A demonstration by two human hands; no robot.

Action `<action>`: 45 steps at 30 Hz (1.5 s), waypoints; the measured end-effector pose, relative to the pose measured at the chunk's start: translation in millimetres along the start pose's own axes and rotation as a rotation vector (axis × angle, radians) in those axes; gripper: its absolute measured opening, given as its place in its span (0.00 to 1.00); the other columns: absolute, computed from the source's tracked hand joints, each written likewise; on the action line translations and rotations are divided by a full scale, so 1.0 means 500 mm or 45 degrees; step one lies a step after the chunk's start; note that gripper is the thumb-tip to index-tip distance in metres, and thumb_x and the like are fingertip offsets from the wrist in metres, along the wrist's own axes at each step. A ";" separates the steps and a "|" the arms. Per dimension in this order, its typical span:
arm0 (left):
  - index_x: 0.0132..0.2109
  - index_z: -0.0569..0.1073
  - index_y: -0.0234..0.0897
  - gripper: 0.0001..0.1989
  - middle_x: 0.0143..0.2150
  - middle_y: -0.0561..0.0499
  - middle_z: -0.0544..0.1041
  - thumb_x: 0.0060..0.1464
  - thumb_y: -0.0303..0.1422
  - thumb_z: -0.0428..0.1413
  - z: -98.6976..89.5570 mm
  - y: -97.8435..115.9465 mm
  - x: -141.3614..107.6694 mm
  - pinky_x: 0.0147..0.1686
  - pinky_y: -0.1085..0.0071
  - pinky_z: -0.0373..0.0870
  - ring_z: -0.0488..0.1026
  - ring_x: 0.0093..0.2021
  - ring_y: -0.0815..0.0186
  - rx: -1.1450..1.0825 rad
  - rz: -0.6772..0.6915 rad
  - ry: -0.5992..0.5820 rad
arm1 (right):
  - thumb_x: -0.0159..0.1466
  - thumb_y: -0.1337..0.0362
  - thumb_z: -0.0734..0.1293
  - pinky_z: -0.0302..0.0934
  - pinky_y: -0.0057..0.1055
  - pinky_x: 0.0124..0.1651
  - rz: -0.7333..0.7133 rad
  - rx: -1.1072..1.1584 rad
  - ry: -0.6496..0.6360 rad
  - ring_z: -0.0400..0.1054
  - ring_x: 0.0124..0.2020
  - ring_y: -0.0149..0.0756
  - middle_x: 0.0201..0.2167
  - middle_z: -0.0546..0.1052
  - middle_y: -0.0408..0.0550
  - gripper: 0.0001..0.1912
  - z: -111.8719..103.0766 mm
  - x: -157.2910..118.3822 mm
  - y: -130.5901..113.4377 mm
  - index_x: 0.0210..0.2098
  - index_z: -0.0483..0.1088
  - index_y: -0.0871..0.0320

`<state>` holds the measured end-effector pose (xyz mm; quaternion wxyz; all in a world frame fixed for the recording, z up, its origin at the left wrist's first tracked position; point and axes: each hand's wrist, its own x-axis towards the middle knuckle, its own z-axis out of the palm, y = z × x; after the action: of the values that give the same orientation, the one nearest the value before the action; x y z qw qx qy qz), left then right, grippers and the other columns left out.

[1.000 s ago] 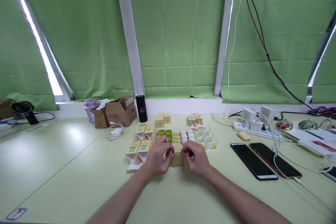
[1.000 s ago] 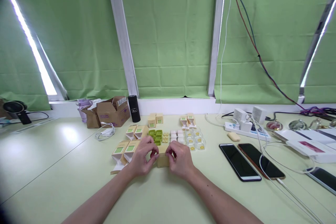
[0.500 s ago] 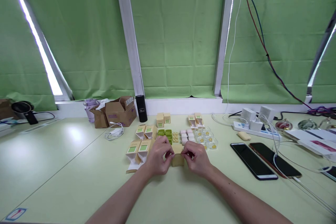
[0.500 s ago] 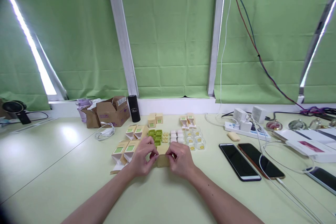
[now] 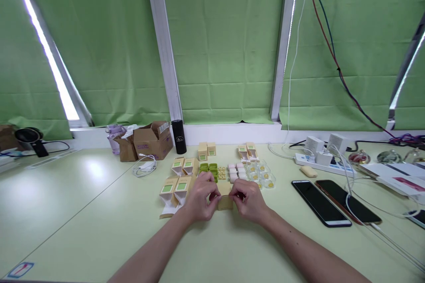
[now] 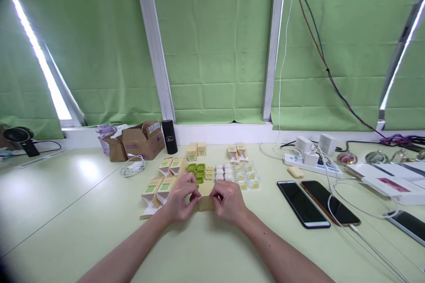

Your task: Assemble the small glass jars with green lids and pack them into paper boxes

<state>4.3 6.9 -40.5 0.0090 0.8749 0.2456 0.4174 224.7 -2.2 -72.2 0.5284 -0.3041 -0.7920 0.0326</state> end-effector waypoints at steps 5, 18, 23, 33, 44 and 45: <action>0.34 0.75 0.40 0.09 0.28 0.49 0.72 0.63 0.29 0.54 0.012 -0.002 -0.002 0.39 0.58 0.65 0.69 0.36 0.57 0.076 -0.060 0.037 | 0.56 0.75 0.64 0.50 0.29 0.29 0.000 -0.030 -0.062 0.64 0.25 0.33 0.25 0.72 0.42 0.09 -0.008 0.003 -0.005 0.30 0.69 0.54; 0.26 0.71 0.39 0.18 0.27 0.51 0.67 0.67 0.30 0.54 0.029 -0.034 -0.006 0.36 0.62 0.63 0.67 0.32 0.60 0.392 -0.333 0.130 | 0.57 0.74 0.65 0.53 0.29 0.31 0.128 -0.203 -0.193 0.67 0.27 0.35 0.31 0.76 0.42 0.18 -0.025 0.009 0.012 0.46 0.69 0.54; 0.27 0.72 0.39 0.18 0.26 0.50 0.68 0.68 0.31 0.53 0.030 -0.034 -0.005 0.36 0.61 0.64 0.68 0.32 0.59 0.405 -0.341 0.176 | 0.62 0.71 0.64 0.54 0.30 0.32 0.215 -0.224 -0.121 0.66 0.26 0.35 0.29 0.74 0.41 0.13 -0.027 0.012 0.017 0.46 0.67 0.54; 0.50 0.84 0.42 0.17 0.38 0.47 0.75 0.70 0.29 0.50 0.030 -0.041 -0.005 0.41 0.59 0.74 0.75 0.41 0.57 0.155 -0.481 -0.045 | 0.59 0.70 0.68 0.52 0.31 0.32 0.066 -0.238 -0.286 0.70 0.28 0.36 0.32 0.78 0.43 0.19 -0.021 0.005 -0.014 0.49 0.68 0.53; 0.38 0.79 0.39 0.13 0.33 0.49 0.74 0.69 0.30 0.52 0.029 -0.038 -0.004 0.38 0.60 0.73 0.73 0.37 0.58 0.174 -0.439 0.068 | 0.58 0.76 0.65 0.57 0.30 0.33 0.129 -0.295 -0.187 0.73 0.30 0.37 0.35 0.80 0.45 0.14 -0.027 0.008 0.020 0.41 0.70 0.54; 0.37 0.78 0.39 0.13 0.33 0.49 0.73 0.69 0.30 0.52 0.029 -0.037 -0.004 0.38 0.60 0.72 0.73 0.37 0.58 0.176 -0.434 0.072 | 0.58 0.76 0.65 0.57 0.30 0.33 0.136 -0.295 -0.180 0.73 0.31 0.37 0.36 0.80 0.45 0.14 -0.026 0.008 0.022 0.40 0.70 0.54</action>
<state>6.2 25.1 -55.6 0.0126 0.8070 0.4186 0.4164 239.7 5.2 -67.5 0.4301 -0.4015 -0.8085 -0.0095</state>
